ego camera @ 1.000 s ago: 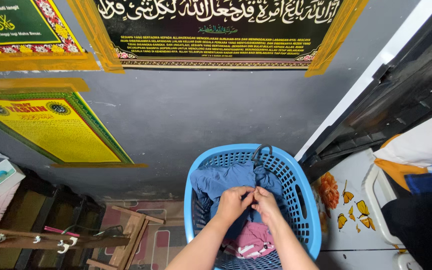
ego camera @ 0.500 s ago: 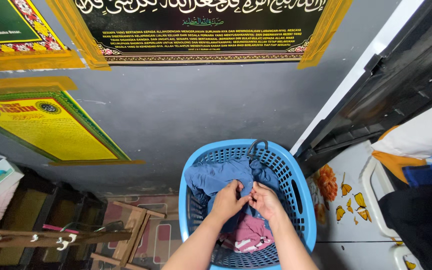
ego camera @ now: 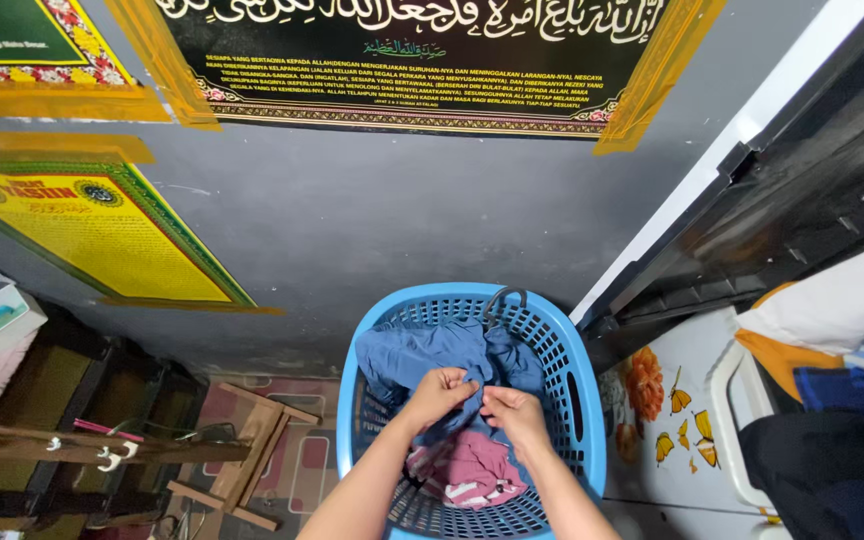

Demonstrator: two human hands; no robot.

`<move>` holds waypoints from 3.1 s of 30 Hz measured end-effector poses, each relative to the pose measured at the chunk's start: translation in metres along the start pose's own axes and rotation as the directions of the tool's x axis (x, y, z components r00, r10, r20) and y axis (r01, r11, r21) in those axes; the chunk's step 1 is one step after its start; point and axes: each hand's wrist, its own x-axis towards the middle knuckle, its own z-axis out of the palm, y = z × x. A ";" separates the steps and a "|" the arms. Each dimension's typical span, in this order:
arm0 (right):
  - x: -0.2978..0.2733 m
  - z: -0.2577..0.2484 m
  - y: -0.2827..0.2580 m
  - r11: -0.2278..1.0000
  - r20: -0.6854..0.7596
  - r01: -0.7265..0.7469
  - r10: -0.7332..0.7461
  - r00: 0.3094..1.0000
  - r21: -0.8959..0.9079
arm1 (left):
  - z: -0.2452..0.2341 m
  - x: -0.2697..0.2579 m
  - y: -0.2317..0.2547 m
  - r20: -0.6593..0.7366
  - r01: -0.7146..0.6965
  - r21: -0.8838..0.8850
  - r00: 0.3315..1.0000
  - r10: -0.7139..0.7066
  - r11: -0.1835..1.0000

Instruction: The person takes clothes from a blue laundry basket, places them on hangers, and hangs them in a wardrobe. A blue checkered shirt, a blue shirt, and a pink hoodie are handled one at a time and placed on the wardrobe rail.

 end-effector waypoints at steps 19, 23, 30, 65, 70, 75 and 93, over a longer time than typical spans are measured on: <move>0.049 0.024 0.025 0.565 0.050 0.046 -0.009 0.999 -0.824 | -0.003 -0.039 0.077 -0.286 0.104 0.694 0.948 0.141 0.712; 0.039 0.055 0.020 0.579 -0.093 -0.062 -0.024 0.995 -0.813 | -0.013 -0.028 0.055 -0.245 -0.039 0.610 0.940 0.235 0.791; 0.032 0.057 0.013 0.353 -0.083 0.005 -0.236 0.968 -0.936 | -0.010 -0.025 0.036 -0.194 -0.081 0.580 0.953 0.235 0.810; -0.030 0.026 -0.031 0.979 -0.180 0.200 -0.191 0.965 0.032 | 0.023 -0.022 0.041 -0.160 -0.034 0.128 0.986 0.055 0.991; -0.041 0.031 -0.047 0.966 -0.284 0.197 -0.240 0.928 -0.169 | 0.025 -0.026 0.043 -0.131 -0.108 0.209 0.982 0.138 0.972; -0.036 0.030 -0.039 0.960 -0.211 0.267 -0.279 0.937 -0.082 | 0.022 -0.023 0.053 -0.134 -0.036 0.138 0.989 0.055 0.990; -0.014 0.022 -0.011 0.952 -0.237 0.174 -0.113 0.965 0.254 | 0.033 -0.034 0.070 -0.144 -0.099 0.353 0.977 0.158 0.930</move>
